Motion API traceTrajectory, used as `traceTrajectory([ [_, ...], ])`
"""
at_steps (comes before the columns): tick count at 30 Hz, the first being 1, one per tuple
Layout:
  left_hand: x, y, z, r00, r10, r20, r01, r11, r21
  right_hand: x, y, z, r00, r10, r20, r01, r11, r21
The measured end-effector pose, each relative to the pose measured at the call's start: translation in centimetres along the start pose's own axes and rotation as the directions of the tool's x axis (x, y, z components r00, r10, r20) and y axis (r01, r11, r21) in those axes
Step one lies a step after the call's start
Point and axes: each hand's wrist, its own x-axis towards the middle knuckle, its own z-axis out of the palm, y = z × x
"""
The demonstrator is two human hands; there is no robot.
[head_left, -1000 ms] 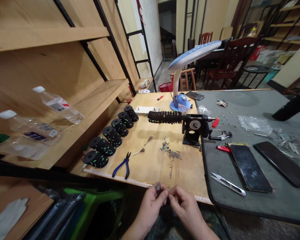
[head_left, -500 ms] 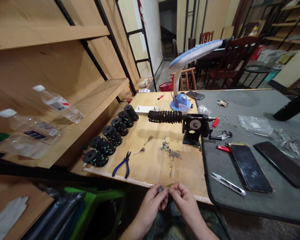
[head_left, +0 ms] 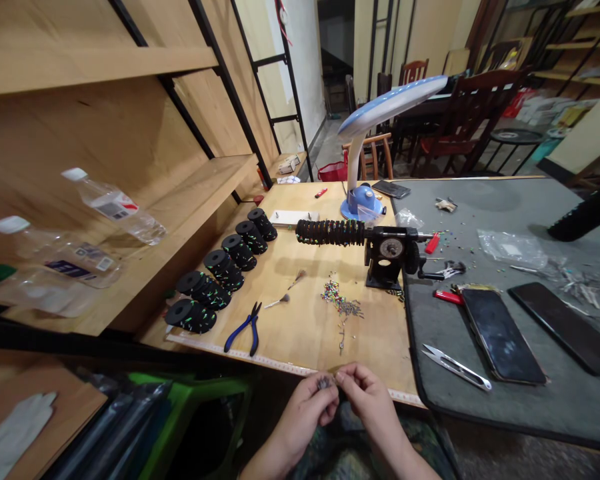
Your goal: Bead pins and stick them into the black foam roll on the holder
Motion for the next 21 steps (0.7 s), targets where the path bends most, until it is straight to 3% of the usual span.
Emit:
traceTrajectory([
  [7,-0.2,0.2,0.2,0.999,0.034,0.028,-0.035,0.999,0.038,-0.3,-0.5,0.3,1.0,-0.023,0.015,0.023,0.999,0.029],
  [13,0.0,-0.3,0.2,0.995,0.088,-0.05,-0.09,0.995,-0.034,-0.1,0.3,0.3,0.998,-0.045,-0.049,0.046,0.999,0.02],
  [16,0.1,-0.8,0.0,0.998,0.01,-0.054,-0.02,0.983,-0.185,-0.2,0.9,0.0,0.987,-0.122,-0.105,0.12,0.992,-0.023],
  [21,0.0,-1.1,-0.6,0.991,-0.132,0.024,0.13,0.896,-0.424,-0.6,1.9,-0.4,0.955,-0.26,-0.144,0.233,0.956,-0.18],
])
